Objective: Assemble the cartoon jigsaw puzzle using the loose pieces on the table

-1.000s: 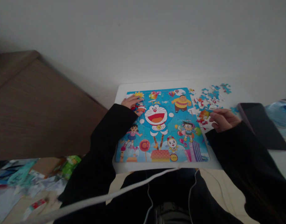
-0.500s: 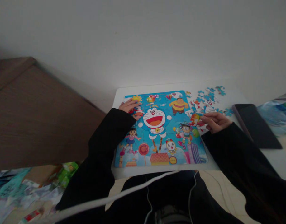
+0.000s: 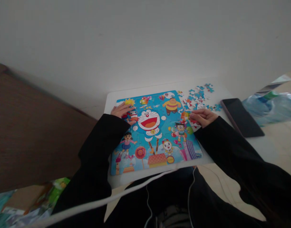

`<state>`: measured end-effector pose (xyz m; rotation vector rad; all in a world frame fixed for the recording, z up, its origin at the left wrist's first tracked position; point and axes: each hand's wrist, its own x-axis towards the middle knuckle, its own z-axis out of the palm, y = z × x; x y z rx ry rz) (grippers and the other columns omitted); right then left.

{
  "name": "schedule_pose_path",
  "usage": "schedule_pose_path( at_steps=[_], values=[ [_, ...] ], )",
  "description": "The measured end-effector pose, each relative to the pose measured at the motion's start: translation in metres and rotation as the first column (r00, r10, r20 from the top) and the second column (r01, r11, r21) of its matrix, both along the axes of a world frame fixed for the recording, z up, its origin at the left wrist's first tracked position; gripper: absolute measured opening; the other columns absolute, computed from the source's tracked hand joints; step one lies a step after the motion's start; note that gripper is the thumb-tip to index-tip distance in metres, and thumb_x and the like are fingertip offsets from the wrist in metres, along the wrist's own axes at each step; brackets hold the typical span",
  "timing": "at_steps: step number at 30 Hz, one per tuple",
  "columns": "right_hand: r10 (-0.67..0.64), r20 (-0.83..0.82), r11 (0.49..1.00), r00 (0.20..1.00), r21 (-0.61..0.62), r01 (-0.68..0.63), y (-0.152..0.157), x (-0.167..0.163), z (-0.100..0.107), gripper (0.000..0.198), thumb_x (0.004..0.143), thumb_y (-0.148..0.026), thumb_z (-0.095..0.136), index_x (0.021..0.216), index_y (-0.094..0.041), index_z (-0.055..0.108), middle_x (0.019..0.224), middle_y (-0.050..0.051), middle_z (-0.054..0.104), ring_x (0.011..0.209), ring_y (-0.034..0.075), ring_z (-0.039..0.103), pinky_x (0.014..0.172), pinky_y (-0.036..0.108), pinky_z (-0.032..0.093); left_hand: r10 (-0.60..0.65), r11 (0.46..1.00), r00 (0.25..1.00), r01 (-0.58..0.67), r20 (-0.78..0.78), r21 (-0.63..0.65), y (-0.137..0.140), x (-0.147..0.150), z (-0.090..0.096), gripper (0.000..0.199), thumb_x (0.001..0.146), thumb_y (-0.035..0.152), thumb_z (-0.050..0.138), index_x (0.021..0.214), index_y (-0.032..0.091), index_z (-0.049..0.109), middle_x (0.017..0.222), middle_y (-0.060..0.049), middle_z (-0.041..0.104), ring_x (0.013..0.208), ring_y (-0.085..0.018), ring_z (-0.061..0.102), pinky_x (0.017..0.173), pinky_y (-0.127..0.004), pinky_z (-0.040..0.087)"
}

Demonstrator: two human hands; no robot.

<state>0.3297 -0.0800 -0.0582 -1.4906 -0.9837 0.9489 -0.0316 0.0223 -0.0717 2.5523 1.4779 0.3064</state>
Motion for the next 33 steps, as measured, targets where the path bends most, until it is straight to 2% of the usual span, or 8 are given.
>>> schedule_pose_path(
  at_steps=[4, 8, 11, 19, 23, 27, 30, 33],
  values=[
    [0.014, 0.007, 1.0, 1.0, -0.023, -0.014, 0.001, -0.001, -0.001, 0.024, 0.062, -0.038, 0.079, 0.076, -0.024, 0.066, 0.067, 0.0, 0.071, 0.064, 0.018, 0.069, 0.047, 0.024, 0.05, -0.015, 1.0, 1.0, 0.015, 0.018, 0.014, 0.0, 0.0, -0.001, 0.064, 0.072, 0.055, 0.064, 0.13, 0.032, 0.05, 0.14, -0.004, 0.049, 0.138, -0.03, 0.031, 0.111, -0.059, 0.024],
    [0.071, -0.016, 0.997, 0.997, -0.005, -0.071, 0.005, -0.002, 0.003, 0.027, 0.063, -0.038, 0.078, 0.082, -0.024, 0.067, 0.07, 0.0, 0.072, 0.069, 0.018, 0.07, 0.049, 0.023, 0.05, -0.013, 1.0, 0.998, 0.012, 0.061, 0.025, -0.002, 0.002, 0.001, 0.063, 0.07, 0.057, 0.066, 0.125, 0.03, 0.056, 0.134, -0.003, 0.054, 0.135, -0.03, 0.036, 0.112, -0.056, 0.025],
    [0.118, 0.013, 0.993, 0.993, 0.023, -0.119, 0.014, -0.004, 0.012, 0.028, 0.065, -0.036, 0.076, 0.088, -0.024, 0.067, 0.071, 0.001, 0.072, 0.07, 0.017, 0.069, 0.052, 0.024, 0.051, -0.004, 0.999, 0.996, 0.001, 0.091, 0.038, -0.005, 0.004, 0.004, 0.062, 0.068, 0.059, 0.067, 0.122, 0.03, 0.059, 0.131, -0.002, 0.058, 0.134, -0.028, 0.038, 0.113, -0.051, 0.025],
    [0.254, 0.098, 0.965, 0.962, 0.035, -0.259, 0.057, -0.033, 0.041, 0.026, 0.066, -0.029, 0.076, 0.09, -0.022, 0.068, 0.077, 0.003, 0.073, 0.069, 0.018, 0.069, 0.063, 0.032, 0.057, 0.012, 0.997, 0.991, -0.021, 0.136, 0.068, -0.015, 0.011, 0.011, 0.055, 0.075, 0.056, 0.064, 0.12, 0.026, 0.06, 0.127, -0.005, 0.061, 0.131, -0.027, 0.043, 0.114, -0.052, 0.023],
    [0.306, 0.056, 0.949, 0.95, 0.057, -0.309, 0.074, -0.05, 0.039, 0.026, 0.066, -0.029, 0.077, 0.09, -0.022, 0.067, 0.08, 0.004, 0.073, 0.074, 0.02, 0.069, 0.068, 0.035, 0.058, 0.027, 0.999, 0.989, -0.033, 0.148, 0.039, -0.018, 0.014, 0.014, 0.056, 0.073, 0.053, 0.066, 0.121, 0.026, 0.058, 0.128, -0.004, 0.06, 0.13, -0.026, 0.044, 0.113, -0.054, 0.023],
    [0.362, 0.039, 0.931, 0.931, 0.034, -0.364, 0.092, -0.062, 0.03, 0.025, 0.066, -0.031, 0.075, 0.088, -0.022, 0.068, 0.077, 0.005, 0.072, 0.074, 0.02, 0.068, 0.061, 0.031, 0.056, 0.039, 0.999, 0.99, -0.043, 0.132, 0.03, -0.02, 0.017, 0.017, 0.054, 0.074, 0.05, 0.067, 0.121, 0.027, 0.058, 0.129, -0.004, 0.059, 0.129, -0.024, 0.045, 0.114, -0.051, 0.023],
    [0.424, 0.134, 0.902, 0.896, 0.021, -0.43, 0.112, -0.069, 0.027, 0.025, 0.065, -0.032, 0.073, 0.087, -0.02, 0.07, 0.076, 0.005, 0.071, 0.07, 0.017, 0.066, 0.062, 0.031, 0.055, 0.042, 0.999, 0.991, -0.046, 0.125, 0.027, -0.022, 0.019, 0.019, 0.052, 0.075, 0.047, 0.067, 0.122, 0.026, 0.057, 0.128, -0.004, 0.06, 0.129, -0.024, 0.046, 0.113, -0.052, 0.023],
    [0.513, 0.373, 0.831, 0.773, 0.012, -0.557, 0.141, -0.075, 0.035, 0.022, 0.07, -0.032, 0.068, 0.086, -0.018, 0.072, 0.075, 0.004, 0.07, 0.066, 0.016, 0.062, 0.062, 0.03, 0.052, 0.043, 0.998, 0.991, -0.047, 0.127, 0.03, -0.023, 0.02, 0.02, 0.051, 0.076, 0.046, 0.065, 0.122, 0.026, 0.058, 0.127, -0.004, 0.06, 0.129, -0.024, 0.045, 0.113, -0.052, 0.022]
  ],
)
